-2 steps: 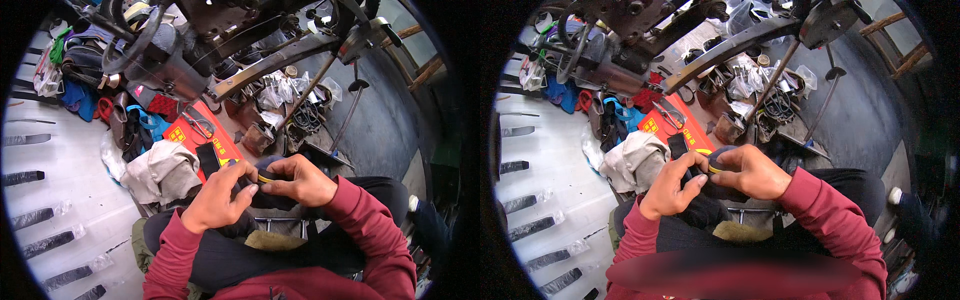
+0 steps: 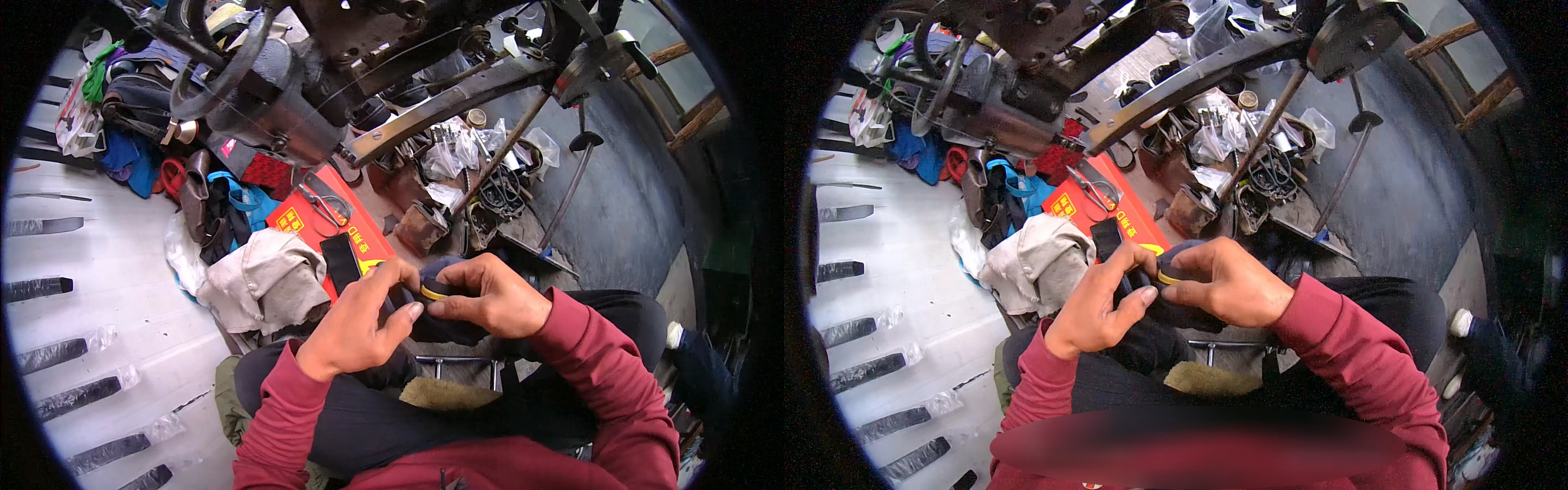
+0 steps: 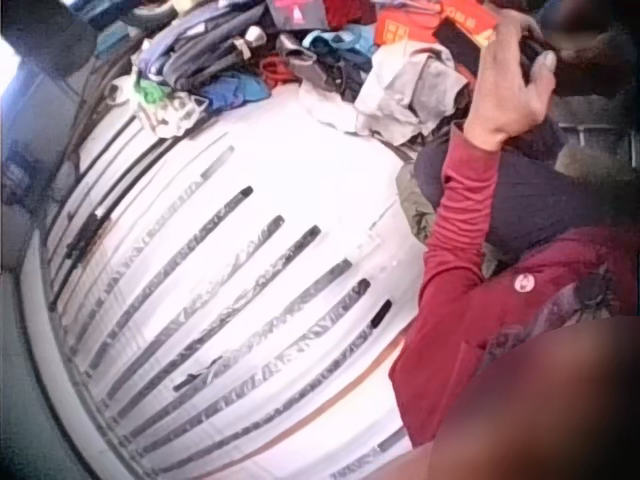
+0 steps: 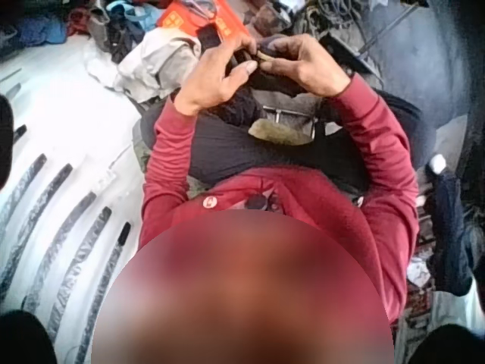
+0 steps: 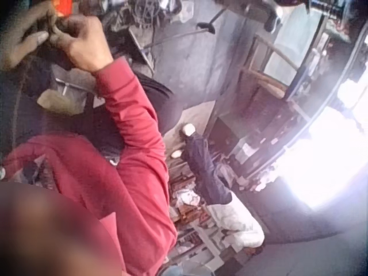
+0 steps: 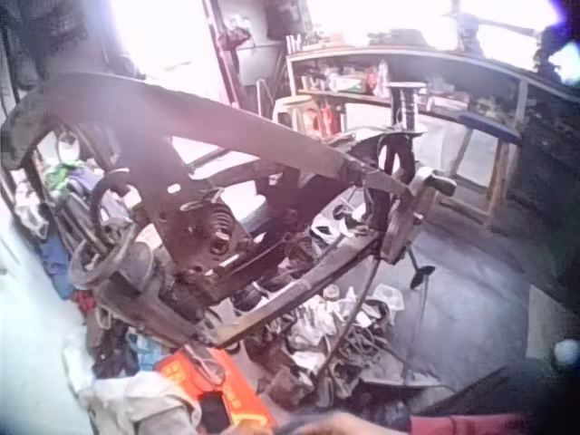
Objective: The person sits on the floor in a workshop and sews a dark blue bag using a sewing machine. They thread the needle, position the bag under the presser foot, and stitch along the edge. The person then removes the bag and ties off the thread by hand.
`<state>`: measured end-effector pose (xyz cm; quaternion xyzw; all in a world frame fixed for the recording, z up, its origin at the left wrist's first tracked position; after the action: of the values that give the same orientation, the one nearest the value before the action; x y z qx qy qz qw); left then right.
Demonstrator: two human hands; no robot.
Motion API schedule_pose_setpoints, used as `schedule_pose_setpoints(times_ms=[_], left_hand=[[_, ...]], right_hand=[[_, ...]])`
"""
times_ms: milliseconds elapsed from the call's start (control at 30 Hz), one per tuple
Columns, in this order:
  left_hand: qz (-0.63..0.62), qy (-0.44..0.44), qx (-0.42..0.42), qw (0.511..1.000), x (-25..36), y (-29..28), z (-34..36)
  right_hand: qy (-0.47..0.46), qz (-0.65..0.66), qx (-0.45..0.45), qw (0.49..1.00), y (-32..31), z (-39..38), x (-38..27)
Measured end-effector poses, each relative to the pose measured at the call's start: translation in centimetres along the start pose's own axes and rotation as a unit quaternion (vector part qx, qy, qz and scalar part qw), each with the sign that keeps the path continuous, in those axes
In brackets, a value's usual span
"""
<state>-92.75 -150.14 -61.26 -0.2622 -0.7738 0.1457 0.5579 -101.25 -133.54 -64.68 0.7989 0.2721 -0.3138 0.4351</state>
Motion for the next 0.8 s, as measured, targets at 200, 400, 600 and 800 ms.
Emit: schedule_pose_setpoints(times_ms=[200,400,600,800], left_hand=[[-0.026,0.067,-0.014,0.997,-0.4,0.1,0.3],[-0.159,-0.008,-0.079,0.984,-1.4,0.6,0.1],[-0.294,-0.026,-0.082,0.952,-1.6,0.9,0.0],[-0.298,-0.036,-0.063,0.952,-1.5,1.0,0.1]], right_hand=[[0.045,-0.007,0.015,0.999,0.1,-0.2,0.3],[0.043,-0.043,0.006,0.998,-0.2,-0.4,-0.5],[0.06,0.02,0.001,0.998,0.0,-0.2,-0.7],[0.06,0.05,0.005,0.997,0.1,-0.2,-0.9]])
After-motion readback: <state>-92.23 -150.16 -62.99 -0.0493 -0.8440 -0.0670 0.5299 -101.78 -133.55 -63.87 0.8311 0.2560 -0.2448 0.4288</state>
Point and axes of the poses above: each hand's wrist, its own z-axis towards the middle knuckle, its own y-axis out of the palm, x = y × z, the point moved 4 cm from there along z, towards the middle knuckle, and after that the axes turned 13 degrees about z, right-handed, at the moved point
